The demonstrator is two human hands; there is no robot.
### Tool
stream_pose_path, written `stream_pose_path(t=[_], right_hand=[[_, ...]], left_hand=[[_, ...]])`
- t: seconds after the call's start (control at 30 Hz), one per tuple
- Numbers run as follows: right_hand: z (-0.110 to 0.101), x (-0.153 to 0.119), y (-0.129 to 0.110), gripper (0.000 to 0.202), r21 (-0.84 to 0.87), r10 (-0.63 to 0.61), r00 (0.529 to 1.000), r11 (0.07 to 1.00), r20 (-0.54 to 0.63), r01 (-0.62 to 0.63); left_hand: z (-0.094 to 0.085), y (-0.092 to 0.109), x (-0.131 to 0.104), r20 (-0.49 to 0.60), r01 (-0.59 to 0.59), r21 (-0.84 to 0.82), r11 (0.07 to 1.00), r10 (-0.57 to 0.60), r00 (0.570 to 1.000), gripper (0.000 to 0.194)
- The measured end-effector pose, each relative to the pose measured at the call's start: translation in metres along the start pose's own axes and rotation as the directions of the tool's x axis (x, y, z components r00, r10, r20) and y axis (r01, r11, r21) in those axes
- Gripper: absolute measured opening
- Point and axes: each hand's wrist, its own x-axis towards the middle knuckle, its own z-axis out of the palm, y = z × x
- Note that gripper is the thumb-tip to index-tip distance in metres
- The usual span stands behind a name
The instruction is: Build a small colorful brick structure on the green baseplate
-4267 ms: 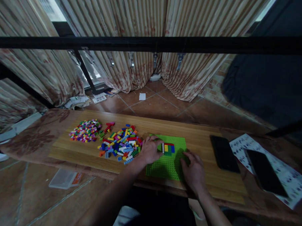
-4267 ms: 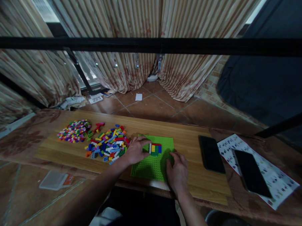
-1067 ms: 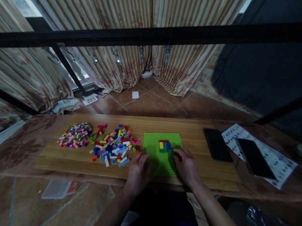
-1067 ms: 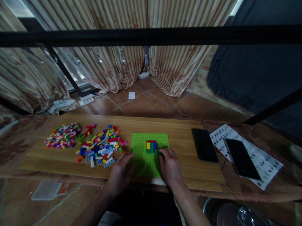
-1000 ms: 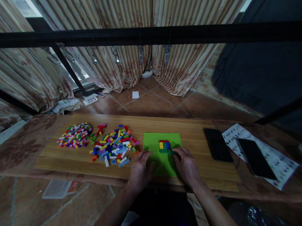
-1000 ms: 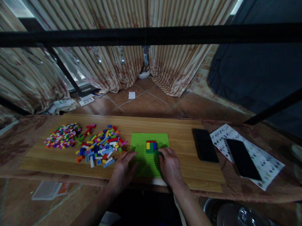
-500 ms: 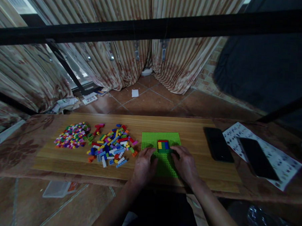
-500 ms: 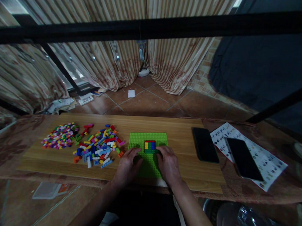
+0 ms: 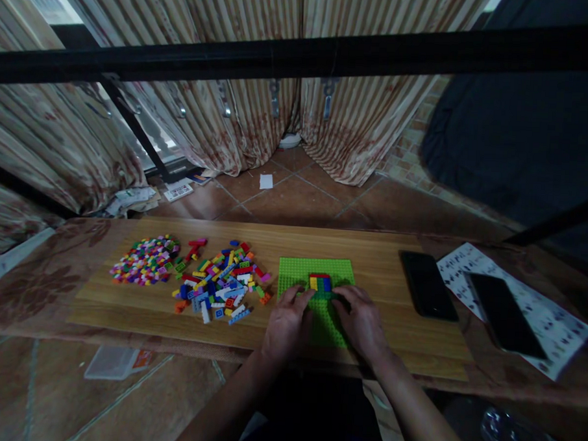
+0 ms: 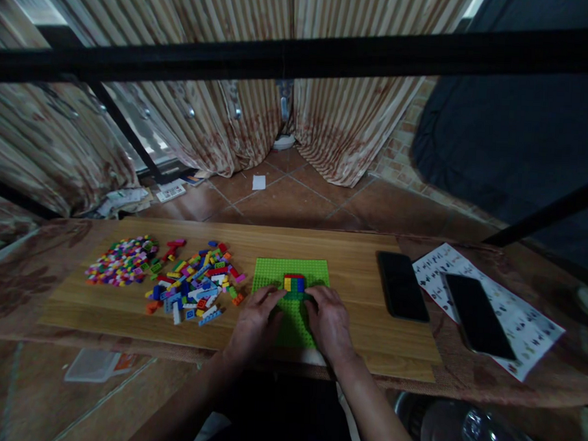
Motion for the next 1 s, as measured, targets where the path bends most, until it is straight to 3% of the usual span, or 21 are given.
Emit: stream_pose_path(t=[0.2, 0.57, 1.0], right_hand=[[0.0, 0.001, 0.001, 0.018, 0.037, -0.013, 1.0, 0.999, -0.019, 0.014], [0.003, 0.0, 0.004, 0.021, 0.035, -0.002, 0.999, 0.999, -0.05, 0.004], [0.0, 0.007, 0.006, 0.016, 0.081, -0.008, 1.0, 0.997, -0.002, 0.008]], left_hand=[[0.006, 0.011, 0.004, 0.079, -0.128, 0.186, 0.974, 0.115, 0.99, 0.046], [0.012, 0.02, 0.006, 0.161, -0.118, 0.347, 0.931, 0.065, 0.985, 0.048], [0.014, 0.025, 0.012, 0.144, -0.102, 0.326, 0.94, 0.058, 0.988, 0.041]])
